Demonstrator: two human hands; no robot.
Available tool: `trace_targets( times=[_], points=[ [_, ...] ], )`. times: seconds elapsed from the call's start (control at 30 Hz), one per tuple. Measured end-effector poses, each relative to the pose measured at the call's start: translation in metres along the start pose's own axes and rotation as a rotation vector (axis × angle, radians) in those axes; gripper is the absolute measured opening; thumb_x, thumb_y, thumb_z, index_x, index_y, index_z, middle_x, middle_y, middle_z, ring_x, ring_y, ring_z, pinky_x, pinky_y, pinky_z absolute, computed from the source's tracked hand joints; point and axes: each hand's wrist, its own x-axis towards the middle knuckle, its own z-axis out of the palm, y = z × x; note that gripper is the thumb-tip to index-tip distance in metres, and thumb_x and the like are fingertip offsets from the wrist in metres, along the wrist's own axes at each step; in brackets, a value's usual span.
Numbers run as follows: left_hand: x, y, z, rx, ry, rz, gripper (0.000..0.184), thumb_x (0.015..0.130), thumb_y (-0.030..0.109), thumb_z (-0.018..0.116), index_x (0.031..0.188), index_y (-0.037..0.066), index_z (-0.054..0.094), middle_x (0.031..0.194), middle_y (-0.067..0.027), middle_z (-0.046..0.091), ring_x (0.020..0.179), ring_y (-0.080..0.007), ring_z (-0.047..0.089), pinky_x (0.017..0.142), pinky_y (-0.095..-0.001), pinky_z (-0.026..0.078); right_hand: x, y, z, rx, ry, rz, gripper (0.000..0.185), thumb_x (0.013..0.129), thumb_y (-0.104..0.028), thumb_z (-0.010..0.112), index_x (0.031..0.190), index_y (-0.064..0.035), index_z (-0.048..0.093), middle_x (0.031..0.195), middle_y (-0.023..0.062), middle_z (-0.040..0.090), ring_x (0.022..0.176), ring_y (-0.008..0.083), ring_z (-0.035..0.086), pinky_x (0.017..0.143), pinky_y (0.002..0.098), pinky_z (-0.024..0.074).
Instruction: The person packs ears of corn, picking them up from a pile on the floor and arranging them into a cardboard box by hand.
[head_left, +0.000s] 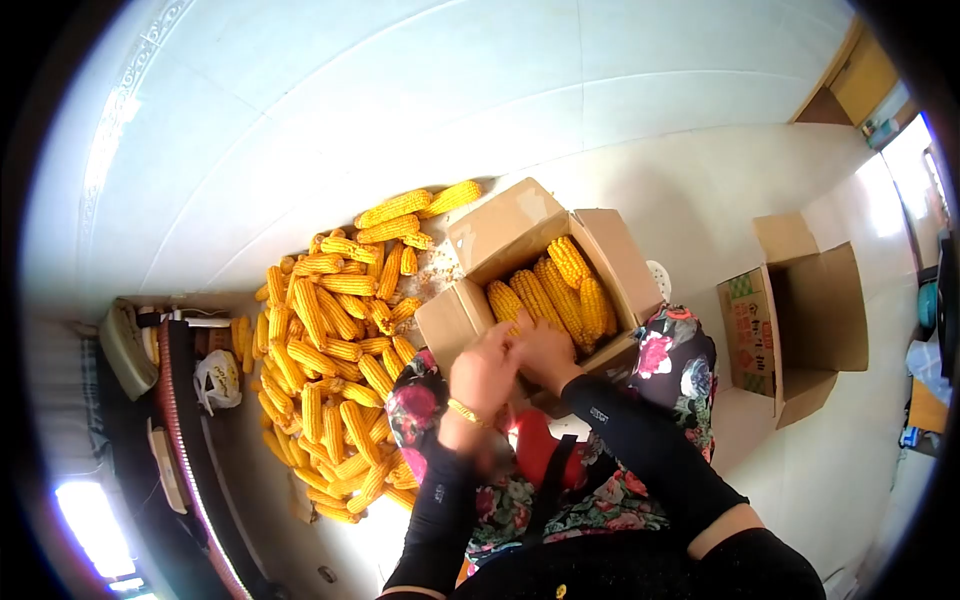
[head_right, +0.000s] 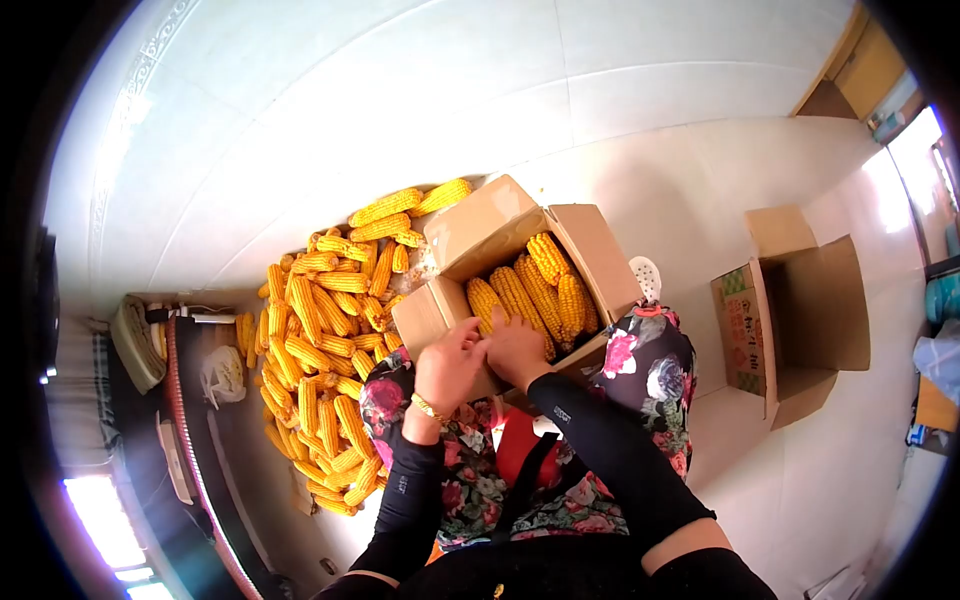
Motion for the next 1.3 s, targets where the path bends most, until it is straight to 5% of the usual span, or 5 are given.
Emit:
trace_targets(
  times=[0.33, 0.57, 0.83, 1.1, 1.3],
  points=[
    [-0.092, -0.12, -0.111, -0.2, 0.708, -0.466, 0.022, 0.094, 0.01, 0.06, 0.114, 0.001, 0.065, 0.096, -0.0076, 0.069, 0.081, -0.0134, 0.06, 0.073, -0.0264, 0.05, -0.02, 0.001, -0.059, -0.052, -0.623, 0.089, 0.079, 0.095, -0.036, 0.052, 0.149, 0.0075, 0.012, 0.113, 0.0298, 0.063, 0.105, 0.0411, 0.063, 0.089, 0.0483, 0.0468],
    [-0.274, -0.348, 0.081, 0.168, -0.079, -0.922, 0.023, 0.092, 0.02, 0.058, 0.108, 0.005, 0.066, 0.083, -0.0032, 0.065, 0.071, -0.0151, 0.06, 0.059, -0.0328, 0.047, -0.027, -0.015, -0.05, -0.136, -0.457, 0.096, 0.088, 0.089, -0.043, 0.058, 0.147, 0.0092, 0.017, 0.105, 0.0304, 0.065, 0.091, 0.0411, 0.066, 0.076, 0.0498, 0.0517],
    [-0.315, -0.296, 0.201, -0.694, 0.405, -1.51, 0.031, 0.09, 0.026, 0.062, 0.113, 0.005, 0.061, 0.097, -0.0058, 0.063, 0.086, -0.0194, 0.059, 0.073, -0.0358, 0.049, -0.038, -0.004, -0.02, -0.242, -0.198, -0.034, 0.084, 0.084, -0.038, 0.064, 0.145, 0.007, 0.026, 0.096, 0.028, 0.064, 0.082, 0.0421, 0.065, 0.072, 0.0496, 0.0526],
    [-0.335, -0.409, 0.235, -1.513, 1.064, -1.378, 0.042, 0.087, 0.031, 0.067, 0.119, 0.006, 0.057, 0.111, -0.0084, 0.061, 0.102, -0.0237, 0.059, 0.087, -0.0388, 0.051, -0.042, -0.004, -0.021, -0.269, -0.154, -0.049, 0.085, 0.084, -0.036, 0.064, 0.145, 0.0069, 0.024, 0.1, 0.0293, 0.063, 0.083, 0.0425, 0.065, 0.07, 0.0504, 0.0524],
    [-0.322, -0.455, 0.231, -1.91, 0.928, -1.491, 0.045, 0.091, 0.031, 0.058, 0.127, 0.006, 0.051, 0.118, -0.0121, 0.06, 0.106, -0.0294, 0.058, 0.099, -0.0432, 0.045, -0.041, -0.004, -0.022, -0.282, -0.175, -0.04, 0.087, 0.085, -0.037, 0.063, 0.146, 0.0072, 0.019, 0.103, 0.0286, 0.063, 0.085, 0.0425, 0.065, 0.071, 0.0502, 0.0524]
  ],
)
